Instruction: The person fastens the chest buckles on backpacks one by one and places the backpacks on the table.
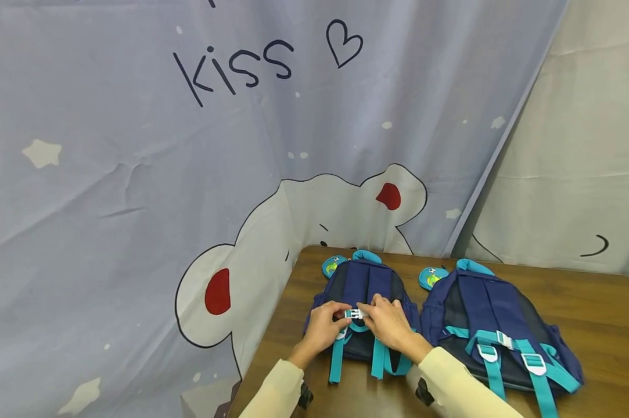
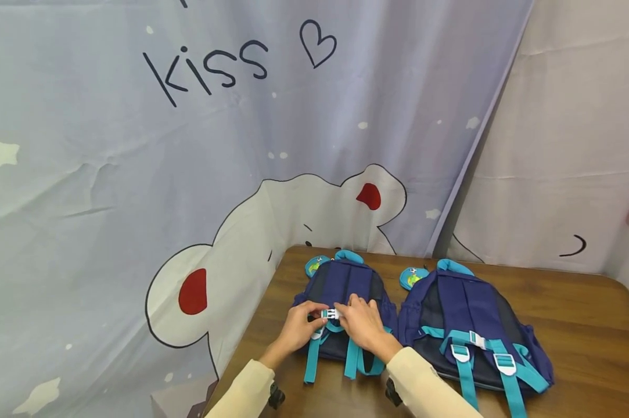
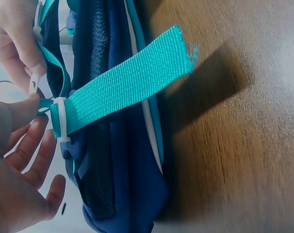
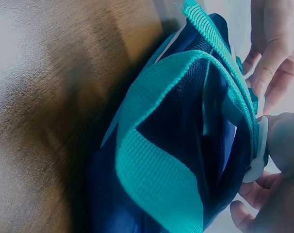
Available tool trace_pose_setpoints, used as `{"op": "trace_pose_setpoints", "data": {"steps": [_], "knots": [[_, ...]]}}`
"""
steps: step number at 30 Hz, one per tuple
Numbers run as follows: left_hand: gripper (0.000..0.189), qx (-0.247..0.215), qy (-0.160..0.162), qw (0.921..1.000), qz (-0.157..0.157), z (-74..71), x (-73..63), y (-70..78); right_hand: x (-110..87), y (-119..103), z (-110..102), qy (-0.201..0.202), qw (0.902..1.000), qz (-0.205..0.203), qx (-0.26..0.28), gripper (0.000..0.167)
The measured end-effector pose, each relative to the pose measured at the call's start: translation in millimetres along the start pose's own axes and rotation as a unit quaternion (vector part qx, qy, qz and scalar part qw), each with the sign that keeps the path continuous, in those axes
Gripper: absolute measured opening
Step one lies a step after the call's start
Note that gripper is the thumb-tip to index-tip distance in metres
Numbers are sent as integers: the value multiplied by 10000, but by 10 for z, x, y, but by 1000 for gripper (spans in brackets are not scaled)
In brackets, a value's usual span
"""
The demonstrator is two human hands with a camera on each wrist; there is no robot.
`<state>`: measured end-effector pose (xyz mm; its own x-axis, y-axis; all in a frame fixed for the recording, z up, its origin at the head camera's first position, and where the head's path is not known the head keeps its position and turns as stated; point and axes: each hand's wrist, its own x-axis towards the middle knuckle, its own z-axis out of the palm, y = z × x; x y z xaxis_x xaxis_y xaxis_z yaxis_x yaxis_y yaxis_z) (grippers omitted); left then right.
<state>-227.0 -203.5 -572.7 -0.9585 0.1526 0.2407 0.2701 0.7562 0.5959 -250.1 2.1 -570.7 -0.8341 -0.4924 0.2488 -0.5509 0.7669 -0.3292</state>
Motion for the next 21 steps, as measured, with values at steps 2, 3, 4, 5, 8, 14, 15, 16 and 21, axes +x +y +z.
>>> {"op": "trace_pose_setpoints", "data": {"steps": [2, 3, 4, 5, 8, 14, 15, 16, 21], "knots": [[25, 68, 19, 10000, -3, 7, 6, 17, 5, 4, -1, -34, 10000, -12, 15, 35], [25, 99, 22, 9999, 2, 12, 9, 23, 8, 6, -1, -62, 10000, -13, 14, 35], [25, 127, 24, 9999, 9, 16, 12, 29, 10, 8, -5, -92, 10000, -20, 8, 36], [25, 154, 16, 9999, 5, 20, 12, 34, 13, 9, -7, -128, 9999, -18, 12, 37], [25, 272, -21, 9996, -7, 27, 11, 52, 24, 15, -21, -199, 9996, 54, 187, 47], [24, 532, -88, 9985, 16, 69, -6, 69, 48, 6, -53, -1, 9982, 100, 587, 58], [24, 564, -83, 9984, 31, 81, -7, 70, 50, 3, -57, 52, 9984, 62, 567, 57], [24, 581, -73, 9983, 42, 95, -4, 69, 53, -2, -65, 95, 9984, 25, 562, 57], [24, 430, 48, 9990, 62, 156, -9, 83, 64, -28, -97, 132, 9991, -110, 379, 56]]}}
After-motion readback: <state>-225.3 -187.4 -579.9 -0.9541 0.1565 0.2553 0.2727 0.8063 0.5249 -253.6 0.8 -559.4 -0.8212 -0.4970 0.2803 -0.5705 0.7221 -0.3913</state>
